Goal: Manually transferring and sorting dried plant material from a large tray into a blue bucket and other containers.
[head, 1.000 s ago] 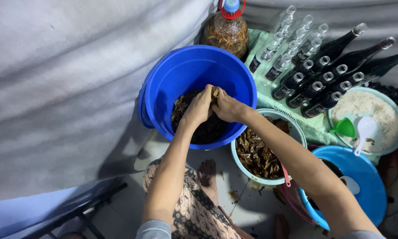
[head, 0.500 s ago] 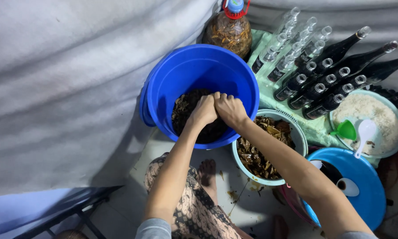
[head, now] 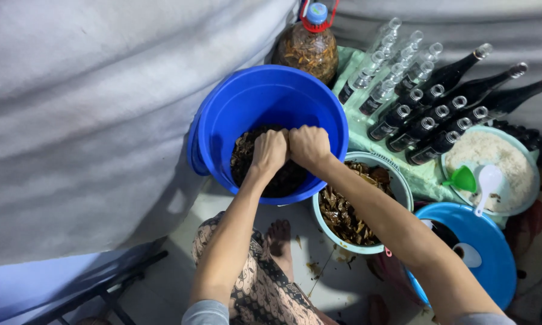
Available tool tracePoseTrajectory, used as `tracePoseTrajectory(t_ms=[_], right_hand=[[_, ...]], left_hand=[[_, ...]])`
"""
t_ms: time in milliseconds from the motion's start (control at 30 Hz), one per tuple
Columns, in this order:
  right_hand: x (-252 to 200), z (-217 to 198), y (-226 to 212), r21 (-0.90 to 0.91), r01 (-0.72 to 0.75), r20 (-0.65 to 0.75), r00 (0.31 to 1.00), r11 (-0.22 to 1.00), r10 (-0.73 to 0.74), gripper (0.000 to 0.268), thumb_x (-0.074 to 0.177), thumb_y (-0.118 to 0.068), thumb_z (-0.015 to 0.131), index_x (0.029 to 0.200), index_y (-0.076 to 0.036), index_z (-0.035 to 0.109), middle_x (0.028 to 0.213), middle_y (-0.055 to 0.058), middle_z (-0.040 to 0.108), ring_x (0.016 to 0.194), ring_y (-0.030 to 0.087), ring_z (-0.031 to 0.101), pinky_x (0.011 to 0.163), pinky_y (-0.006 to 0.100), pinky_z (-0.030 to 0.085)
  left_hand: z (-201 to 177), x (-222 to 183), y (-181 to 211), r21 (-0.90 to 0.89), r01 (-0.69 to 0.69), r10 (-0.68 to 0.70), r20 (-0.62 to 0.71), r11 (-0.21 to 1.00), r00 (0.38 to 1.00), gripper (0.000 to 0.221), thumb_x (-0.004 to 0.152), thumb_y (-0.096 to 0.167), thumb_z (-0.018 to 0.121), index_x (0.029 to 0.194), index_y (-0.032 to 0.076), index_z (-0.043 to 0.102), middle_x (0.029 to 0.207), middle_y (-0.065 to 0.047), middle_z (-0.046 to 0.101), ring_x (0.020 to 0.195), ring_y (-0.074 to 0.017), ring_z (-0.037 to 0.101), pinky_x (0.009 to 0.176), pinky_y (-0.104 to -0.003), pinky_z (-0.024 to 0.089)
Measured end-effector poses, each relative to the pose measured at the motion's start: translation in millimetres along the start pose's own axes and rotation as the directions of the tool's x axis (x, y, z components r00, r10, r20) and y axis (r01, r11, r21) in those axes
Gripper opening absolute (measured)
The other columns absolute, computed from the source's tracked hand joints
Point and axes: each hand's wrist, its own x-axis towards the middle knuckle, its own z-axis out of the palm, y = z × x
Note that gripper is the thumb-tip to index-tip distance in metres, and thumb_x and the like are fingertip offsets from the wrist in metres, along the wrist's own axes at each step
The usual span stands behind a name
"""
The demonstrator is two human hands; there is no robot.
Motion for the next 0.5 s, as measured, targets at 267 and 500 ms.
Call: tracePoseTrajectory(t_ms=[267,500], right_hand=[[21,43,17,0.649,-0.402,0.253,0.915,0.646,0.315,0.024,0.078,-0.027,0.059,0.080,-0.014,0.078,0.074,0.016,0.073,0.085,0.043,0.074,0.068,0.054,0.056],[7,-8,20,0.644,-0.399,0.374,0.908,0.653,0.186,0.057,0.079,-0.008,0.062,0.132,-0.003,0.041,0.126,0.032,0.063,0.125,0.051,0.059,0.107,0.061,0.050]], left_hand=[[-18,-13,25,-0.100,-0.059,0.045,-0.140,0.993,0.989,0.032,0.095,-0.011,0.044,0.122,-0.019,0.059,0.087,-0.037,0.071,0.080,-0.0479,0.073,0.065,-0.055,0.061],[-6,-16,26,-0.262,-0.213,0.199,-0.078,0.941,0.977,0.084,0.062,-0.027,0.073,0.136,-0.011,0.038,0.121,-0.036,0.052,0.112,-0.0583,0.059,0.091,-0.062,0.056]])
